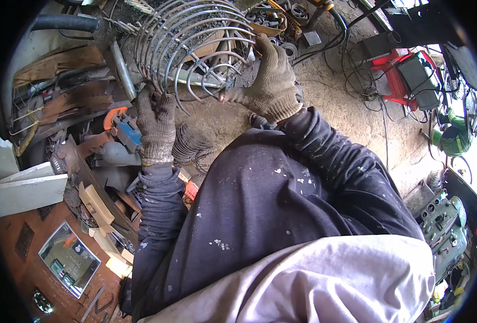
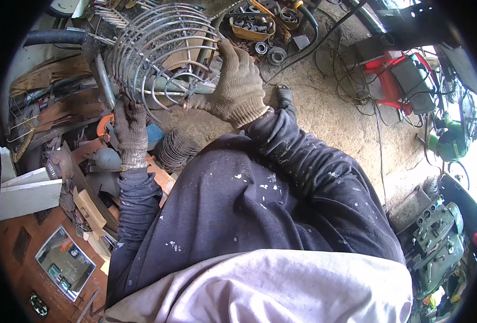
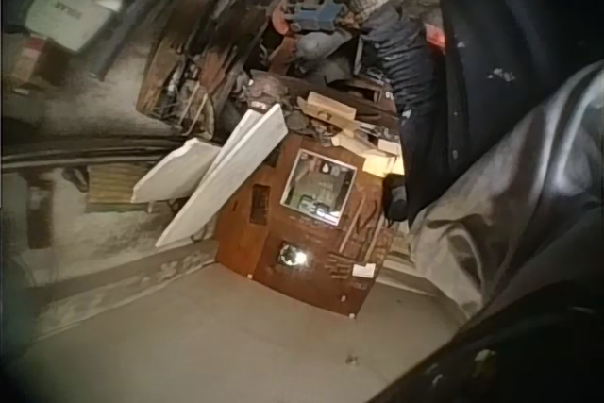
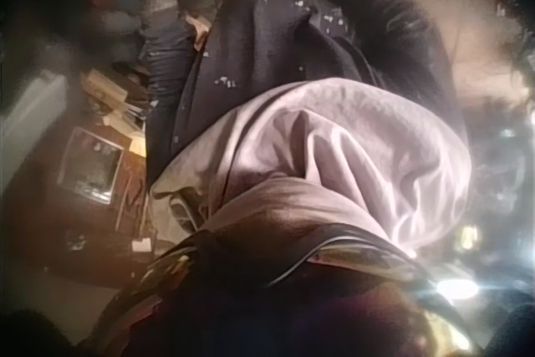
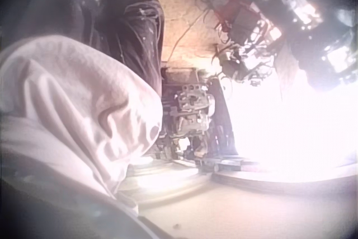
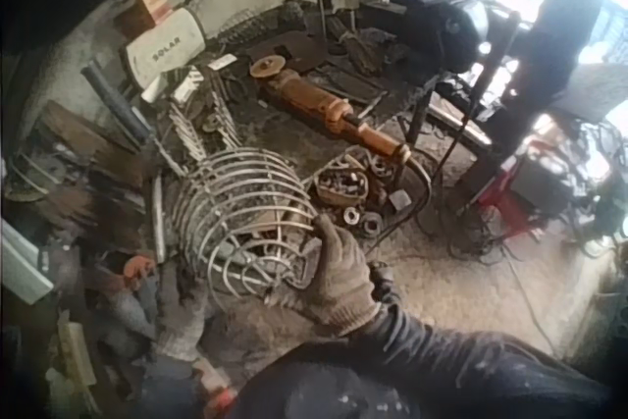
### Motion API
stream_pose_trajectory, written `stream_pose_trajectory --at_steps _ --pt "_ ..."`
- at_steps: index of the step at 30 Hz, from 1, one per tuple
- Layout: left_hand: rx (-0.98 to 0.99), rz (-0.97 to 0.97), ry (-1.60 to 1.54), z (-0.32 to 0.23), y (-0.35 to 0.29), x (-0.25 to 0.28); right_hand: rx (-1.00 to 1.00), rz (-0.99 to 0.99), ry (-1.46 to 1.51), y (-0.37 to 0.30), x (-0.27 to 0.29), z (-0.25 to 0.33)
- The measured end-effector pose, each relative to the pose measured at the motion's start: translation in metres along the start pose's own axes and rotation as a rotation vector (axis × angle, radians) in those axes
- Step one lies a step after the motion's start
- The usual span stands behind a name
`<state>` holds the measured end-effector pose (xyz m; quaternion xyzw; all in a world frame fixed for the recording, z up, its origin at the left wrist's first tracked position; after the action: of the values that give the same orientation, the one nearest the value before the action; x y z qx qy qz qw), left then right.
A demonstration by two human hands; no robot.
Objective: The person holds a wire metal cage and a small metal pipe section, uses a hammer to tap the pipe onto the cage, and then uses a welding torch to join the metal components while wearing work gloves.
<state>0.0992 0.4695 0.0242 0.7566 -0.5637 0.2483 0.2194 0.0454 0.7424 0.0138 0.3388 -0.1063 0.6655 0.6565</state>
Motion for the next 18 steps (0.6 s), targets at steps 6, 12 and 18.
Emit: stream_pose_trajectory --at_steps 6,12,18 --pt "-0.039 -0.011 -0.02 0.005 0.001 0.0 0.025 -0.014 -0.062 0.006 0.009 0.008" --pt "-0.15 0.033 0.161 0.008 0.005 0.006 -0.065 0.038 -0.047 0.009 0.01 0.009" --pt "-0.006 0.084 -0.012 0.022 0.007 0.003 -0.053 0.034 0.11 0.007 0.007 0.008"
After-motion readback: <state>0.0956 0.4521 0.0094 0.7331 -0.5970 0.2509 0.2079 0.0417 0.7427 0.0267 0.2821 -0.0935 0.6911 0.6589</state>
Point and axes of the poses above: each hand's wrist, its own y-axis towards the middle knuckle, its own x-axis out of the back of the hand, z = x × y, the point moved 6 cm from there along y, towards the middle knuckle, and after that the axes turned 3 degrees about y, right-handed, at the moved point
